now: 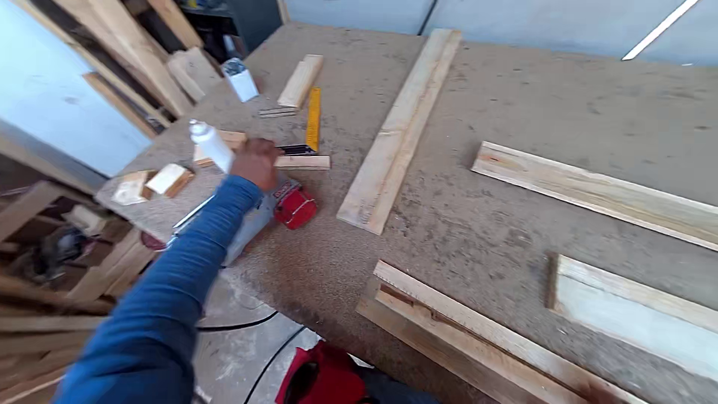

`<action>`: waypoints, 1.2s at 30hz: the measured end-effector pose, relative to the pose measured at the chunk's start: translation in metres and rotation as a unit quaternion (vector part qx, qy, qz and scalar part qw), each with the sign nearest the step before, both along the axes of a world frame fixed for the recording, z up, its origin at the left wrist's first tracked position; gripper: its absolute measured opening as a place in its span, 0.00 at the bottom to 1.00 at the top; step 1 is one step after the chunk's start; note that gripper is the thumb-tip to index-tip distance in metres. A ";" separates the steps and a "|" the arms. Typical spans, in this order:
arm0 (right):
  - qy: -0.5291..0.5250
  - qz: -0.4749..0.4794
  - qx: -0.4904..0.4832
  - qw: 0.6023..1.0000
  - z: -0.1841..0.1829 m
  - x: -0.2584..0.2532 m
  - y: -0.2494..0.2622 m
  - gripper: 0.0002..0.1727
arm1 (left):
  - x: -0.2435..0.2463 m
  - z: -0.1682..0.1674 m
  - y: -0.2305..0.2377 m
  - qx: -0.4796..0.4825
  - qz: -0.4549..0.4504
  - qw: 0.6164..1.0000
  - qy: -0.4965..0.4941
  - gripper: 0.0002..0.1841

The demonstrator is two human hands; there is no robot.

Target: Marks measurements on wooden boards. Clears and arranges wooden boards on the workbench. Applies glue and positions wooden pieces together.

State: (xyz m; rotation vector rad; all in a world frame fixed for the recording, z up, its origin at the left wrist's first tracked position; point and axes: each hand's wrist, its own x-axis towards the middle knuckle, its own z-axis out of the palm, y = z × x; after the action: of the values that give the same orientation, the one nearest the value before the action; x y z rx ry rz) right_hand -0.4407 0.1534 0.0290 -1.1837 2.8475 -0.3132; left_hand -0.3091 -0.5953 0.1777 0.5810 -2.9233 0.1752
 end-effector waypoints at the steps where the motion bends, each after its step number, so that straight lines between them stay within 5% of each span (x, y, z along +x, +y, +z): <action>1: 0.000 -0.023 0.001 1.000 0.014 -0.002 -0.011 0.60 | 0.001 0.004 -0.030 -0.031 0.012 0.998 -0.048 0.24; 5: 0.118 0.011 -0.064 0.991 0.039 -0.005 -0.055 0.35 | 0.017 0.009 -0.132 -0.126 0.069 0.959 -0.245 0.19; 10: 0.136 0.151 -0.037 0.978 0.093 -0.034 -0.225 0.25 | 0.037 0.008 -0.167 -0.187 0.092 0.913 -0.351 0.13; 13: 0.095 0.224 0.020 0.970 0.108 -0.069 -0.326 0.29 | 0.062 0.016 -0.158 -0.066 0.137 0.971 -0.186 0.21; 15: 0.073 0.258 0.057 0.962 0.103 -0.096 -0.386 0.38 | 0.100 0.006 -0.152 0.116 0.156 0.981 0.025 0.24; 16: 0.066 0.277 0.073 0.956 0.101 -0.110 -0.414 0.45 | 0.131 -0.014 -0.157 0.184 0.110 0.966 0.143 0.23; 17: 0.060 0.298 0.090 0.948 0.099 -0.123 -0.439 0.51 | 0.163 -0.052 -0.173 0.202 -0.035 0.937 0.284 0.22; 19: 0.041 0.348 0.113 0.930 0.097 -0.143 -0.478 0.64 | 0.199 -0.024 -0.080 0.421 0.100 0.813 0.389 0.20; 22: 0.056 0.444 0.163 0.879 0.096 -0.162 -0.521 0.78 | 0.234 0.027 0.048 0.398 0.036 0.771 0.495 0.33; 25: 0.068 0.504 0.246 0.825 0.104 -0.161 -0.543 0.80 | 0.240 0.051 0.137 0.372 0.028 0.728 0.575 0.33; 31: 0.114 0.588 0.180 0.780 0.095 -0.167 -0.531 0.74 | 0.251 0.031 0.234 0.326 0.193 0.662 0.647 0.20; 36: 0.080 0.589 0.142 0.792 0.084 -0.133 -0.518 0.69 | 0.258 0.015 0.273 0.419 0.192 0.634 0.622 0.25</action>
State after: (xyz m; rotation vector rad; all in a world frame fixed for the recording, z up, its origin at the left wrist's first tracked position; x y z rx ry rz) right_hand -0.5742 -0.3646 0.1127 -2.5712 1.5722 0.2828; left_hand -0.0510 -0.3228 0.1931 0.8926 -1.3119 -1.1230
